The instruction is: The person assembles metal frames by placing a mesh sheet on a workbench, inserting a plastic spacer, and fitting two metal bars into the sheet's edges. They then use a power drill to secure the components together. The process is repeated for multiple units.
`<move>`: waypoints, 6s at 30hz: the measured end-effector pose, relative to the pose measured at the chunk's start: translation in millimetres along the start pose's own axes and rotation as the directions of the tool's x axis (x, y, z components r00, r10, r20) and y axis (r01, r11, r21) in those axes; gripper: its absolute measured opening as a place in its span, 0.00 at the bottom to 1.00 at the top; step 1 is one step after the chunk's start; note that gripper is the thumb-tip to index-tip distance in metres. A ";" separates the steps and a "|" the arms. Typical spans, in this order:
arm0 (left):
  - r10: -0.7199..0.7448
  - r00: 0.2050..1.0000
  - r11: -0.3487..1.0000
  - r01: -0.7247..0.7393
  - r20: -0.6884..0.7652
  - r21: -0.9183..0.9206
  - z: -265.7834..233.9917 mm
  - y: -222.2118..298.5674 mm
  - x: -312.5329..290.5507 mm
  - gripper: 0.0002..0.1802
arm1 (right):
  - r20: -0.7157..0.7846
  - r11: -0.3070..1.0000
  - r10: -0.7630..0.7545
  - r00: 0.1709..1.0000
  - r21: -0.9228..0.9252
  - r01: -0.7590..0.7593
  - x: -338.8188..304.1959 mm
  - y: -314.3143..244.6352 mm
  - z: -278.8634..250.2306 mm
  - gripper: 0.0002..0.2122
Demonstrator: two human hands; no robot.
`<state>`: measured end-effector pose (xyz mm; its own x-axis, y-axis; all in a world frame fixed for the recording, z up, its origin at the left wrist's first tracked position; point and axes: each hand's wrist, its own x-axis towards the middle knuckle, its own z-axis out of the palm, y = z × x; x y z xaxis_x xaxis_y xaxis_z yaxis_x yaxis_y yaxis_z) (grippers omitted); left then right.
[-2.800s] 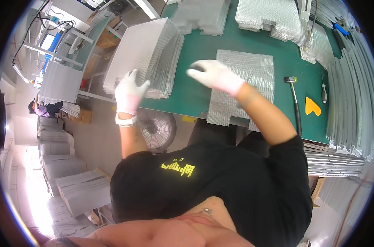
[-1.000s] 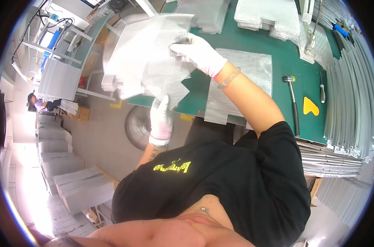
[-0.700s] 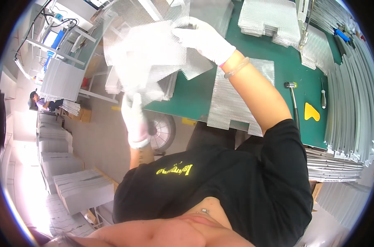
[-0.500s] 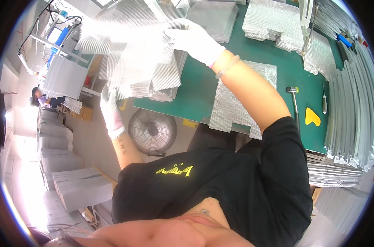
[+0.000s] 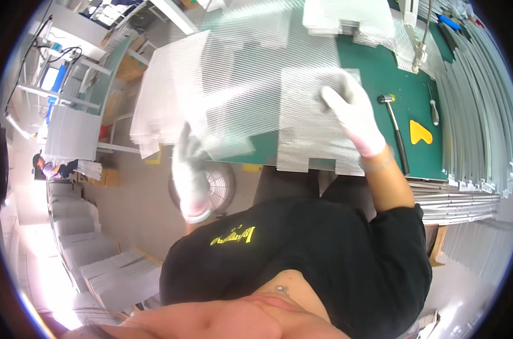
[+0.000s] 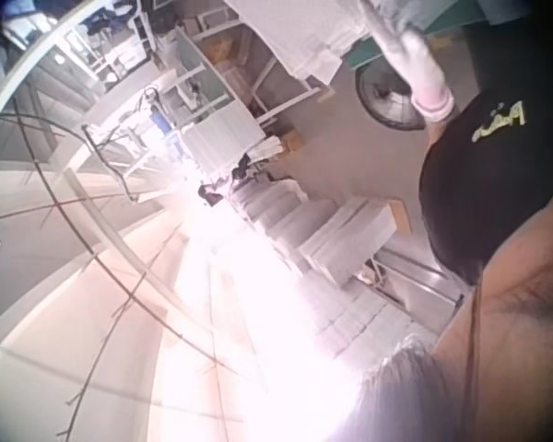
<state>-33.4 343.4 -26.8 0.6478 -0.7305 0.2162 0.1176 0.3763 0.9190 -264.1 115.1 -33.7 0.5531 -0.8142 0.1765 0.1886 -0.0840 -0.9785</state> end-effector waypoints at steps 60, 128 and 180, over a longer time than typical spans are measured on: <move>0.079 0.868 0.395 -0.479 0.491 0.784 55.3 -118.8 25.2 0.35 | -0.247 -0.198 -0.295 0.923 -0.929 -0.312 227.0 46.9 -338.3 0.14; -0.238 0.878 0.159 -0.387 0.416 0.908 38.2 -185.7 28.6 0.43 | -0.258 0.456 0.055 0.965 -0.853 -0.254 -118.8 90.6 -69.9 0.20; -0.695 0.719 0.022 0.028 -0.005 0.999 66.5 -160.1 78.7 0.38 | -0.988 -0.535 -0.153 0.035 0.053 -0.843 -721.7 335.3 -636.6 0.08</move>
<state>-51.3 187.8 -135.0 0.3877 -0.7838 -0.4851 -0.7316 -0.5818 0.3554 -1116.6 308.9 -557.3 -0.8110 -0.5829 0.0505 -0.5242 0.7621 0.3800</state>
